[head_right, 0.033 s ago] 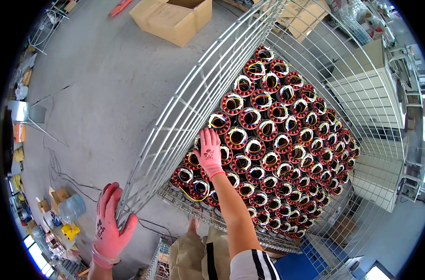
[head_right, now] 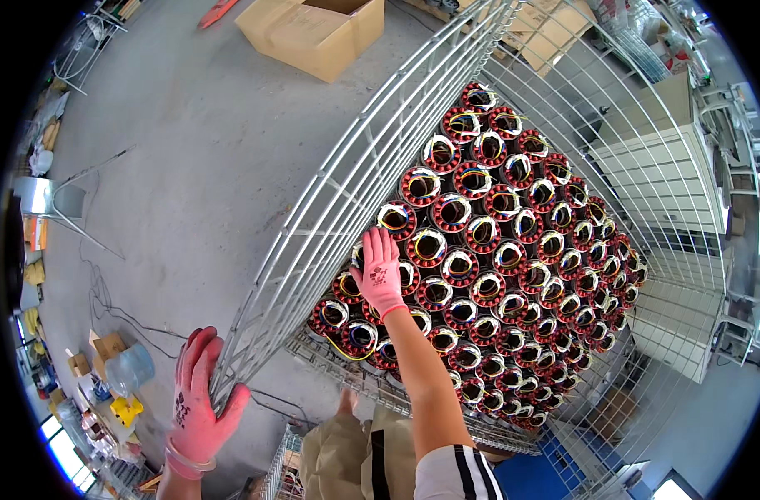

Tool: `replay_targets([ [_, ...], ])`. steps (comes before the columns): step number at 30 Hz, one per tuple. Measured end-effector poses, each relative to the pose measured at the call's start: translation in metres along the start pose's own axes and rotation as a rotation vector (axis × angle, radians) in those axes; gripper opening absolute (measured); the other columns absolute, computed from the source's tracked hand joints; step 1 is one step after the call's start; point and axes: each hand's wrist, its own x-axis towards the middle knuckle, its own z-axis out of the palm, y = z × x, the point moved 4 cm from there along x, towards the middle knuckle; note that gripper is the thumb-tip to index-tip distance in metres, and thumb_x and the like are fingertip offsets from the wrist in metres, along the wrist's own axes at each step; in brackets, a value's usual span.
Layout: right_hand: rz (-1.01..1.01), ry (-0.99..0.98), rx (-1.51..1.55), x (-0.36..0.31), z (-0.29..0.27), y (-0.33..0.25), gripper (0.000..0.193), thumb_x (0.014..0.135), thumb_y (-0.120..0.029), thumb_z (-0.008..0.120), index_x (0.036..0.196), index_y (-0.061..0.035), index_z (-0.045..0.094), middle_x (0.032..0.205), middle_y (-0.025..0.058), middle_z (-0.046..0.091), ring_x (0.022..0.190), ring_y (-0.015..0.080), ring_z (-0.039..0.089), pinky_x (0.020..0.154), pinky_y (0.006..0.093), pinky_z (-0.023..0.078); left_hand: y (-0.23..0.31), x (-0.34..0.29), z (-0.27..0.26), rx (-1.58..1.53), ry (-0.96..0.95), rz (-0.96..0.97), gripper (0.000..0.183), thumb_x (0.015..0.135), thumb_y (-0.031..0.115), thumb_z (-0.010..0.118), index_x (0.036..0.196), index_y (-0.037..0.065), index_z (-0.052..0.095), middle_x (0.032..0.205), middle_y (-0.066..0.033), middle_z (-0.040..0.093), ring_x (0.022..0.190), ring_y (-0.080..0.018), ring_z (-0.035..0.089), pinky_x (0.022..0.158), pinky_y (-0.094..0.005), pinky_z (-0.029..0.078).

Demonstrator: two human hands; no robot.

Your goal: The person takes motor stators from a wire bin, places them into a machine for processing, and then stacks the processed components into another wire bin.

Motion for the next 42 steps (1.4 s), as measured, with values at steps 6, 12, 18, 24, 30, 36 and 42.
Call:
replay_targets([
  [6, 0.079, 0.167, 0.063, 0.01, -0.008, -0.017, 0.07, 0.08, -0.031, 0.06, 0.133, 0.0086, 0.038, 0.142, 0.0262, 0.038, 0.135, 0.0425, 0.029, 0.114, 0.0565, 0.014, 0.01, 0.005, -0.008, -0.001, -0.01, -0.047, 0.061, 0.076, 0.01, 0.07, 0.13, -0.003, 0.044, 0.139, -0.0197, 0.042, 0.128, -0.0411, 0.038, 0.105, -0.0453, 0.036],
  [12, 0.115, 0.086, -0.084, 0.025, 0.015, -0.01, 0.076, 0.078, -0.035, 0.06, 0.134, 0.0106, 0.037, 0.147, 0.0277, 0.028, 0.139, 0.0421, 0.023, 0.115, 0.0541, 0.015, 0.002, 0.002, -0.003, -0.128, -0.031, -0.147, 0.061, 0.079, 0.016, 0.069, 0.13, -0.005, 0.042, 0.137, -0.0222, 0.043, 0.126, -0.0431, 0.04, 0.103, -0.0505, 0.035],
  [18, 0.145, 0.065, 0.189, 0.007, 0.074, 0.038, 0.072, 0.072, -0.038, 0.064, 0.124, 0.0088, 0.044, 0.144, 0.0288, 0.03, 0.135, 0.0434, 0.028, 0.111, 0.0552, 0.02, 0.006, 0.008, -0.006, 0.032, -0.077, -0.018, 0.064, 0.081, 0.021, 0.068, 0.132, -0.005, 0.039, 0.137, -0.0235, 0.042, 0.123, -0.0465, 0.041, 0.103, -0.0545, 0.033],
  [24, 0.03, 0.03, -0.161, 0.027, 0.035, 0.0, 0.074, 0.074, -0.039, 0.064, 0.128, 0.0066, 0.042, 0.145, 0.0279, 0.03, 0.136, 0.0422, 0.028, 0.111, 0.0544, 0.019, 0.007, -0.004, -0.002, -0.024, -0.042, -0.078, 0.067, 0.082, 0.016, 0.066, 0.137, -0.005, 0.035, 0.139, -0.0231, 0.041, 0.126, -0.0439, 0.04, 0.106, -0.0502, 0.032],
  [30, 0.018, 0.133, 0.092, 0.011, -0.028, -0.002, 0.087, 0.073, -0.043, 0.068, 0.137, 0.0055, 0.034, 0.146, 0.0293, 0.028, 0.137, 0.0437, 0.025, 0.114, 0.0536, 0.018, 0.0, -0.007, 0.006, -0.079, 0.005, -0.065, 0.064, 0.086, 0.018, 0.061, 0.14, -0.004, 0.033, 0.139, -0.024, 0.041, 0.127, -0.0427, 0.039, 0.106, -0.0476, 0.032],
  [36, 0.104, 0.153, 0.209, -0.106, -0.128, -0.026, 0.068, 0.08, -0.038, 0.065, 0.132, 0.0009, 0.045, 0.14, 0.0205, 0.043, 0.132, 0.0379, 0.037, 0.111, 0.0473, 0.027, -0.018, -0.015, 0.009, -0.094, 0.069, 0.033, 0.065, 0.09, 0.017, 0.058, 0.144, -0.003, 0.027, 0.143, -0.0226, 0.038, 0.129, -0.041, 0.039, 0.108, -0.0458, 0.031],
  [42, 0.718, 0.234, 0.101, -0.368, -0.179, 0.0, 0.057, 0.08, -0.034, 0.068, 0.125, -0.0022, 0.053, 0.134, 0.0197, 0.05, 0.126, 0.0359, 0.045, 0.106, 0.0456, 0.035, -0.026, 0.004, 0.014, -0.382, 0.034, 0.078, 0.066, 0.091, 0.013, 0.054, 0.147, -0.001, 0.021, 0.149, -0.0218, 0.031, 0.137, -0.0348, 0.032, 0.113, -0.0398, 0.026],
])
